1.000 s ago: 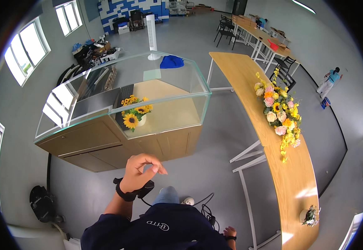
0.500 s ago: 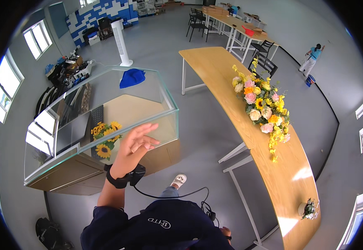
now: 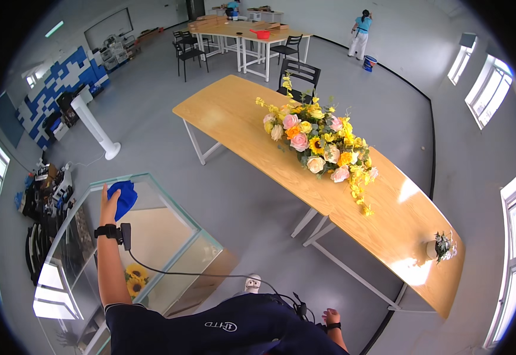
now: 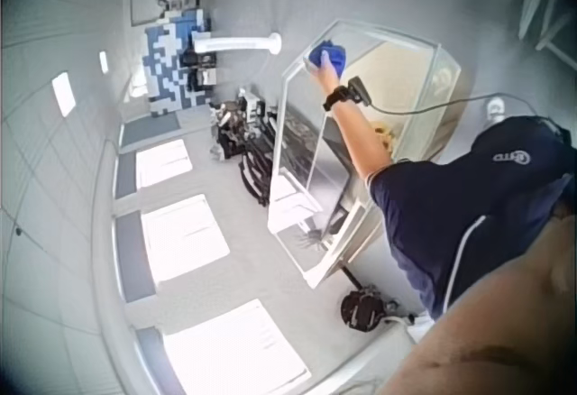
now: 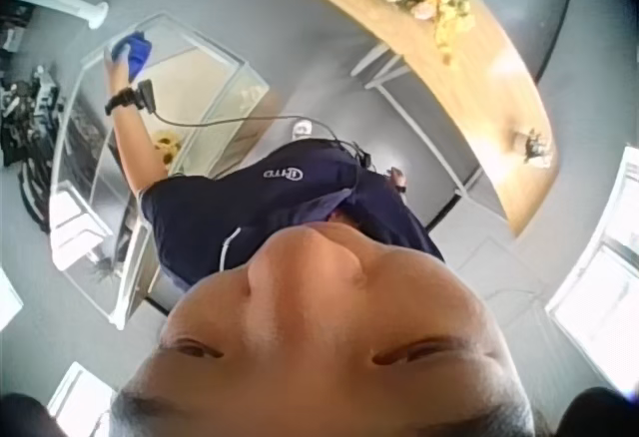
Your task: Cleaning a wooden table with a blue cloth and then folding the cloth.
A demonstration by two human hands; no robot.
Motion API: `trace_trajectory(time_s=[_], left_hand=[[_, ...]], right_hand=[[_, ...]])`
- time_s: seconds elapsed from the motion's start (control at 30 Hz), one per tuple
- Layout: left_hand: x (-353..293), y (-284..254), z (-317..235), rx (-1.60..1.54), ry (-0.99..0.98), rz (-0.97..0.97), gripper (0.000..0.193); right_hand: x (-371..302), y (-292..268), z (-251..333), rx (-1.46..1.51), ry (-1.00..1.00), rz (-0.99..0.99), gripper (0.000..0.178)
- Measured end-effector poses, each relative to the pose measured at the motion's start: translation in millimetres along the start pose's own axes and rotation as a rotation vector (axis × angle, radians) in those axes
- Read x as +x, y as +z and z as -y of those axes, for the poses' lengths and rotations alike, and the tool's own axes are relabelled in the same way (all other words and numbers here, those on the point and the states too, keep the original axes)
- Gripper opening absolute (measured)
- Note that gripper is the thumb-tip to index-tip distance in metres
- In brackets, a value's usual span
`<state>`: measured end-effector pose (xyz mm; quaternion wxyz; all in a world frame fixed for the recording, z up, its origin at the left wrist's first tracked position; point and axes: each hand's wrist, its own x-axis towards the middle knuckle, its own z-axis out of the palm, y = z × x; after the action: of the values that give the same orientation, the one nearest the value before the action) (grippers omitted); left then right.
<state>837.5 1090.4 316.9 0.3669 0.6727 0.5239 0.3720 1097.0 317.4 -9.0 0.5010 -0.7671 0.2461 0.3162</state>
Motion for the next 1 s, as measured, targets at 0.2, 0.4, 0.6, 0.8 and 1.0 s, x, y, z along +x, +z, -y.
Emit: trace_trajectory(time_s=[0.2,0.4,0.6,0.8,1.0], left_hand=[[3.2,44.9,29.5,0.742,-0.089,0.046,0.072],[-3.1,46.8,18.0,0.747,0.214,0.222,0.034],[-110.8,111.8,-79.2,0.295,0.205,0.811,0.036],[-226.8,192.2,-208.7,-0.153,0.282,1.326,0.035],[-314.0,313.7,-259.2,-0.421,0.308,1.291,0.033]], right_hand=[[-20.4,17.0,-14.8,-0.095,0.009,-0.009,0.023],[3.3,19.2,-13.6,-0.238,0.003,0.056,0.025],[40.0,9.5,40.5,-0.464,-0.271,0.106,0.028],[-21.3,-0.5,190.0,-0.636,-0.662,0.076,0.030],[-100.8,-26.4,302.4,-0.338,-1.047,0.273,0.027]])
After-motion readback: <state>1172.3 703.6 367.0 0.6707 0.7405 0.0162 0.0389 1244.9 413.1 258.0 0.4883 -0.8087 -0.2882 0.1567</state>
